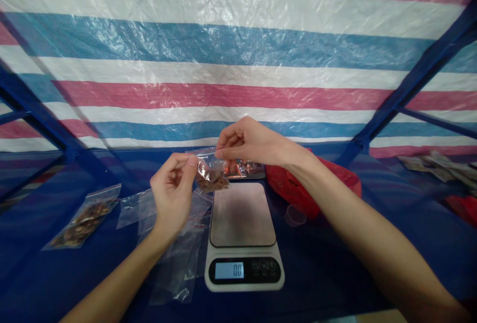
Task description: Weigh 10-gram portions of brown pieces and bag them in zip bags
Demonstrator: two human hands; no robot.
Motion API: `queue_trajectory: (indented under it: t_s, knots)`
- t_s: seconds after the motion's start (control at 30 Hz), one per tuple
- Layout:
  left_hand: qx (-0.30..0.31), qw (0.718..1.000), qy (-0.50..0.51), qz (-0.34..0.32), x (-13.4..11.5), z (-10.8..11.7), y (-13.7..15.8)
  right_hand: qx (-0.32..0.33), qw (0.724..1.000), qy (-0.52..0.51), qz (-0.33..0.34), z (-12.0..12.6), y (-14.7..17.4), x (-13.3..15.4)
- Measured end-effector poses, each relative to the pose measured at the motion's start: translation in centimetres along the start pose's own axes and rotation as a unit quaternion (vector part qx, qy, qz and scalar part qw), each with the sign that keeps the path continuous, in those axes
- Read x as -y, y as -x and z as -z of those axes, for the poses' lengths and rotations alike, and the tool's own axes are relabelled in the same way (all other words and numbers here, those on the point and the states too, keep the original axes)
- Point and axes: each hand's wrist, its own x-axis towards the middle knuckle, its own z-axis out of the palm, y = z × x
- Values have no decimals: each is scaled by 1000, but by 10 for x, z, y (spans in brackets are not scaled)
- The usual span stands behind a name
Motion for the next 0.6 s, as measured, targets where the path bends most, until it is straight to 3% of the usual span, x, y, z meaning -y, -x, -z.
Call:
queue_trajectory:
  t_s: [0.6]
  knots:
    - [26, 996, 67, 50, -4, 0, -5, 24, 999, 4, 45, 4, 3, -2]
